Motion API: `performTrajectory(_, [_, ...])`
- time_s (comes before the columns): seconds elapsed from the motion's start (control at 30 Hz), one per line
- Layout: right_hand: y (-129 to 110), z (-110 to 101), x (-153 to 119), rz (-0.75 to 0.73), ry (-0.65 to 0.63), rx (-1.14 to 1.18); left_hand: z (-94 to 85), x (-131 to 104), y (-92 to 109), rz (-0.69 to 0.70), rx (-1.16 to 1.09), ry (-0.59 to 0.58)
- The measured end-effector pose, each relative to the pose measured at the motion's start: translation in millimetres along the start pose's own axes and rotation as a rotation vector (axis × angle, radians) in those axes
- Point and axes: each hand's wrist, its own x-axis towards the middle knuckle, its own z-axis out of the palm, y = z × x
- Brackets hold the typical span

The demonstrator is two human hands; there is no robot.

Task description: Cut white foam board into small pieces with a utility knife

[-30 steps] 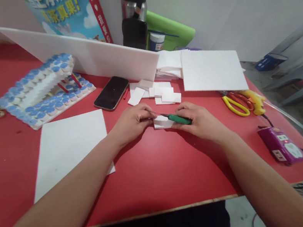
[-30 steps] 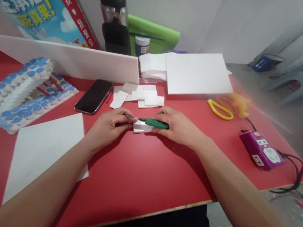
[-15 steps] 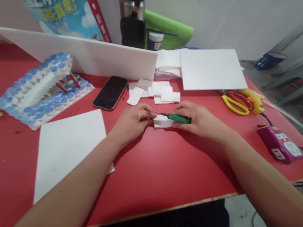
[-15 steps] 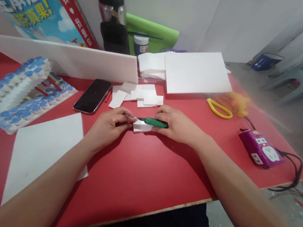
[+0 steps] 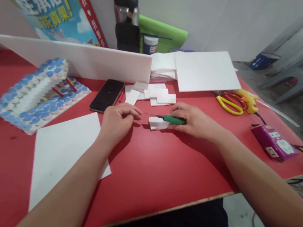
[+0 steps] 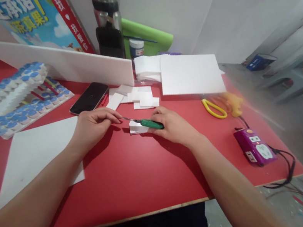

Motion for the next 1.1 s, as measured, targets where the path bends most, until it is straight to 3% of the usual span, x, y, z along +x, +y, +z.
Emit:
performTrajectory(0.13, [-1.0, 0.1, -0.8, 0.018, -0.006, -0.021, 2.9, 0.4, 1.1, 0.084, 0.055, -0.172])
performTrajectory(0.27, [0.9, 0.6, -1.2, 0.015, 0.006, -0.018, 6.4, 1.1, 0.6, 0.063, 0.06, -0.227])
performTrajectory(0.5, [4.0, 1.8, 0.8, -0.008, 0.021, 0.029, 8.1, -0.1, -4.1, 0.019, 0.035, -0.213])
performTrajectory(0.73, [3.9, -1.6, -0.8, 0.041, 0.043, 0.084, 11.6, -0.3, -1.2, 0.217, 0.152, -0.242])
performTrajectory(0.97, [-8.6, -6.4, -9.1, 0.465, 0.197, 0.333, 10.1, 0.3, -0.3, 0.309, 0.243, -0.261])
performTrajectory(1.1, [-5.8, 2.3, -1.7, 0.289, 0.165, 0.233, 10.2, 0.0, -4.7, 0.361, 0.277, -0.242])
